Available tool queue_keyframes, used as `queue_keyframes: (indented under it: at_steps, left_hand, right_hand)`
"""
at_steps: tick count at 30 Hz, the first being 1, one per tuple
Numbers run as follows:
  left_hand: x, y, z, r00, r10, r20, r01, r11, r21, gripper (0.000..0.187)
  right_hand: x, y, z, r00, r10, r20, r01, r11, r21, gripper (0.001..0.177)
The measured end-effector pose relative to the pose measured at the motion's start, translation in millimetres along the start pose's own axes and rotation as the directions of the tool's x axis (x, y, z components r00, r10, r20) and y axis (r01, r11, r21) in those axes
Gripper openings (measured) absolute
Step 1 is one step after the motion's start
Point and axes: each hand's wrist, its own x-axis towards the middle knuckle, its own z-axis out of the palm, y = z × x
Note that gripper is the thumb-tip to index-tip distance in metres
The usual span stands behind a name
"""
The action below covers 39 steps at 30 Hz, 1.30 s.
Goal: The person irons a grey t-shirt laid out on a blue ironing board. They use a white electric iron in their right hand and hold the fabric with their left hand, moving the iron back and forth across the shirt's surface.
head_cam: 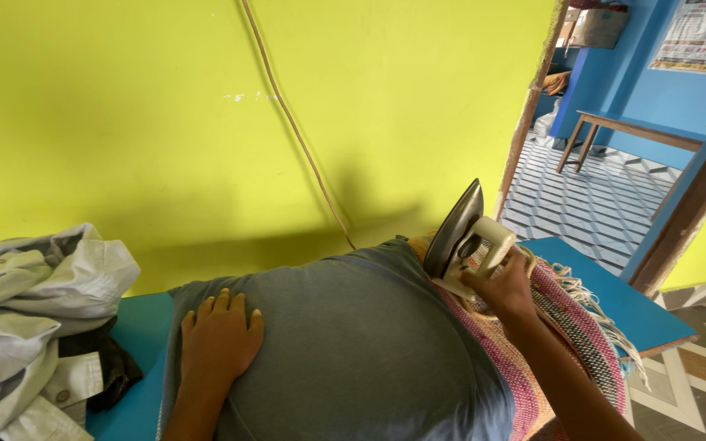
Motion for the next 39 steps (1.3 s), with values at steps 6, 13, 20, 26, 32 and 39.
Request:
queue_keyframes:
  at_steps: [6,13,20,26,32,39]
  left_hand:
    - [-4.7,2.5,-3.1,0.999,-0.001,-0.053,0.0,1.0,-0.011,0.06]
    - [-19.3,7.0,-11.2,0.977,-0.181,-0.11,0.192,0.976,0.1,0.059]
    - [-47.3,2.1,-21.3,0.943,-0.33,-0.047,0.33,0.944,-0.013,0.059]
    - [-51.0,-26.2,-24.3,0.974,-0.16,-0.158,0.161,0.987,-0.005,0.025]
    - [-53.8,-54.3,-47.9,0.99,0.086,-0.11,-0.06,0.974,0.216,0.011]
    - [-65.1,-65.3,-93.8,0.988,0.11,0.113,-0.136,0.956,0.26,0.014]
  right_hand:
    - [-72.5,14.8,33.5,0.913,-0.237,-0.331,0.106,0.923,-0.37,0.084]
    - [-101.8,1.7,61.3,0.989,-0.091,0.114,0.145,0.554,-0.82,0.087]
    - [-82.9,2.0,55.6,0.97,-0.085,0.227,0.225,0.657,-0.719,0.063]
    - [-77.9,14.0,43.3,0.935,-0.158,0.317,0.343,0.628,-0.698,0.035]
    - [-62.9,30.5,9.8,0.927,-0.153,0.343,0.363,0.595,-0.717,0.035]
    - [-61.2,32.0,-34.1,0.839,-0.061,0.54,0.462,0.604,-0.649,0.037]
